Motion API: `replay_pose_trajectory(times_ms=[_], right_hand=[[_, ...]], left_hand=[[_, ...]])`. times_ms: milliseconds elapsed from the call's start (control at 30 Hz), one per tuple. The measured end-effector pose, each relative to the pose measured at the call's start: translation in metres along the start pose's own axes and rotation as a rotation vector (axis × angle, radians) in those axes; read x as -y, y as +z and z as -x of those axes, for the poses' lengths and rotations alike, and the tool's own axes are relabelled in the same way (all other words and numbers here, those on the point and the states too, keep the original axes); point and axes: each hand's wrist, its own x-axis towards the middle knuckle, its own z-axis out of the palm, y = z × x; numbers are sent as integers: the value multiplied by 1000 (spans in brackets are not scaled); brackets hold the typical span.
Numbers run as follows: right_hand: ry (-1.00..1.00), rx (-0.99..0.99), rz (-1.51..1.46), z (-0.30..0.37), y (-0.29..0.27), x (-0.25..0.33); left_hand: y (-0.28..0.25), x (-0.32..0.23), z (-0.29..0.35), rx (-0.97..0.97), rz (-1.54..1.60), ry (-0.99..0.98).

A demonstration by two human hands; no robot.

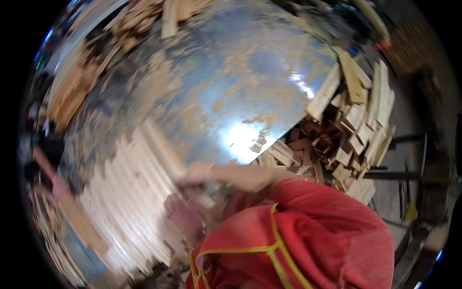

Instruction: The person sorts and stacks light-colored wooden planks on a large metal table. They pick up planks from a disorganized pile, align them, and place them into neat stacks. The person occasionally moves stacks to make space for new ones.

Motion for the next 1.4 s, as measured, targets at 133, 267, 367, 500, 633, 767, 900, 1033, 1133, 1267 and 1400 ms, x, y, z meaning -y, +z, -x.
replay_pose_trajectory(times_ms=[133, 267, 367, 500, 633, 767, 900, 1033, 1133, 1267, 1400], right_hand=[[-358, -51, -118, -28, -16, -46], [84, -943, -221, 64, -140, -175], [741, -1264, -58, 155, -207, -270], [821, -1489, -710, 225, -179, -369], [218, -1441, -1077, 207, -150, -353], [-331, -1114, -1409, 170, -102, -271], [-286, -715, -1345, 123, -42, -164], [-282, -287, -1161, 86, 37, -101], [-323, -151, -745, 49, 91, -59], [-113, -17, -596, 38, 82, -3], [-192, -225, -740, 12, 67, -41]], left_hand=[[21, -25, -15, 33, -298, 77], [37, -18, -19, -76, -361, 178], [74, 53, -5, -116, -360, 263], [38, -2, -15, 49, -389, 64], [9, -24, -19, 22, -287, 54], [16, -24, -13, -111, -324, 98], [-1, -29, -17, -101, -148, 125], [-15, 9, 19, -114, 38, 10], [-26, 55, 74, -259, -435, -214], [-52, 132, 151, -428, -17, -789], [-20, 220, 199, -955, 1639, -1158]])
